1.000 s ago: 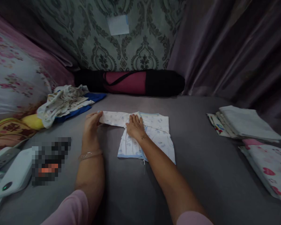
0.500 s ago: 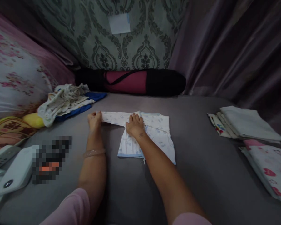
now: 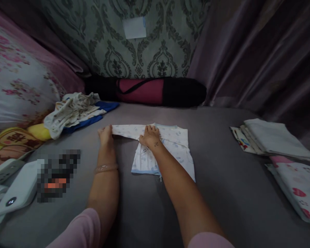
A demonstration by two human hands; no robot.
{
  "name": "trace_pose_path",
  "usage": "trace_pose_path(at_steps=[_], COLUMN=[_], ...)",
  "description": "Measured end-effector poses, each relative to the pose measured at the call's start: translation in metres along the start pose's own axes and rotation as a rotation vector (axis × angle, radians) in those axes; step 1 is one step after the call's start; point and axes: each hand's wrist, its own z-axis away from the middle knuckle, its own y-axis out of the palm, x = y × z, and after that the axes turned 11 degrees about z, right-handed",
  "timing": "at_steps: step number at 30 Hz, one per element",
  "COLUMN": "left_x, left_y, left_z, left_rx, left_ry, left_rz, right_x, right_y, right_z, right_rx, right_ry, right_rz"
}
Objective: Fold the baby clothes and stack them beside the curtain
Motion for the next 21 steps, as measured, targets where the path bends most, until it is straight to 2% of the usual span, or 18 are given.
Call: trace_pose_path(at_steps=[4, 7, 9, 12, 16, 21], left_x=[-0.009, -0.021, -0.029, -0.042, -0.058, -0.07], left_y=[0.003, 0.003, 0.003, 0.006, 0.017, 0.041], left_z=[0.003, 0.004, 0.009, 0.022, 0.048, 0.081], left_rx=[0.059, 0.095, 0.146, 0.29, 0.537, 0.717], left_ry=[-0.141, -0.206, -0.19, -0.111, -0.024, -0.004], left_rz=[0.291, 0.355, 0.376, 0.426, 0.471, 0.491], right_x=[0.0, -0.006, -0.015, -0.036, -0.059, -0.071], right_y=[0.003, 0.004, 0.003, -0.003, -0.011, -0.011], right_z=[0.001, 0.003, 0.005, 0.013, 0.039, 0.068], right_rx=[0.005, -0.001, 0.006, -0.048, -0.136, -0.013], right_ry=[-0.01, -0.037, -0.099, -0.117, 0.063, 0.22], right_rz=[-0.003, -0.051, -0.148, -0.371, -0.756, -1.31])
